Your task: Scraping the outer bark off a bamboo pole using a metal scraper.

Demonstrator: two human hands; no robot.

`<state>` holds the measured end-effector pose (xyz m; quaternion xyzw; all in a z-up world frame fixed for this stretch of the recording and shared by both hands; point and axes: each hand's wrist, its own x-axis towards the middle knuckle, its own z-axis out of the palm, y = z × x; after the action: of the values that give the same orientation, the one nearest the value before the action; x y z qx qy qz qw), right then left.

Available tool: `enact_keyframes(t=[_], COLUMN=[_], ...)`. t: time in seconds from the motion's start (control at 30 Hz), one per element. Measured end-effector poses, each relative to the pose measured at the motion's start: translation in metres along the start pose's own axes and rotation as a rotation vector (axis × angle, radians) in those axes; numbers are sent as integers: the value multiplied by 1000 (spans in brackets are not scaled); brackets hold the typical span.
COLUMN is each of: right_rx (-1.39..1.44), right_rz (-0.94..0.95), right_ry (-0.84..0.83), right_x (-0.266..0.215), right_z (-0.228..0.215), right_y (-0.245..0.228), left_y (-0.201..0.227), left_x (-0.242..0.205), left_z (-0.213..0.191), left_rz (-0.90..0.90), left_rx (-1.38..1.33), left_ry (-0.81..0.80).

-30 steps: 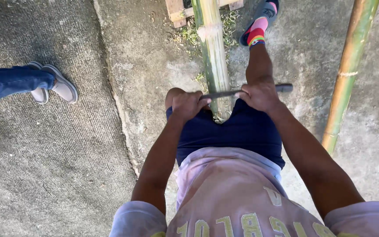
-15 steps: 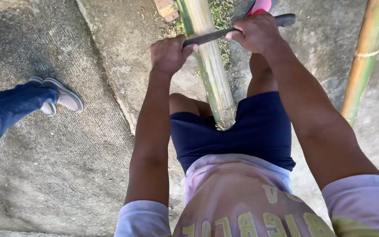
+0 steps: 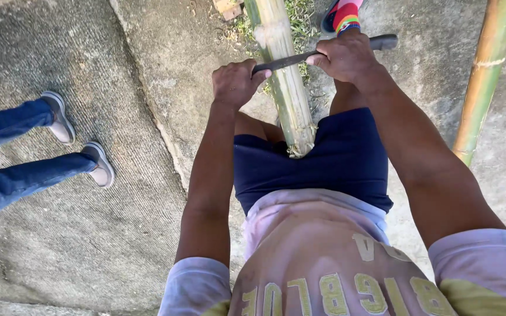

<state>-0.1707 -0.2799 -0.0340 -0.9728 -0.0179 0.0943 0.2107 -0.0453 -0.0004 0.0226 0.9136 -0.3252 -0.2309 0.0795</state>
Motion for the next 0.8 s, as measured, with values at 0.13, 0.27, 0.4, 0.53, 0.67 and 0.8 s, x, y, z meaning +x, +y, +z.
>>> enact_keyframes(t=[0.13, 0.27, 0.4, 0.53, 0.67, 0.8], right_rx=[62, 95, 47, 23, 101, 46], right_rz=[67, 110, 94, 83, 18, 61], right_ry=[-118, -193, -130, -209, -115, -215], right_x=[-18, -58, -100, -135, -133, -84], right_z=[-17, -6, 1, 10, 12, -7], right_y=[-25, -36, -46, -53, -50, -41], left_y=[18, 33, 42, 56, 53, 43], left_x=[-24, -59, -96, -133, -134, -91], left_z=[-6, 4, 29, 41, 47, 20], left_rz=[-83, -124, -68, -34, -46, -99], left_rx=[-23, -17, -40, -86, -152, -63], left_ry=[-108, -295, -222, -145, -148, -282])
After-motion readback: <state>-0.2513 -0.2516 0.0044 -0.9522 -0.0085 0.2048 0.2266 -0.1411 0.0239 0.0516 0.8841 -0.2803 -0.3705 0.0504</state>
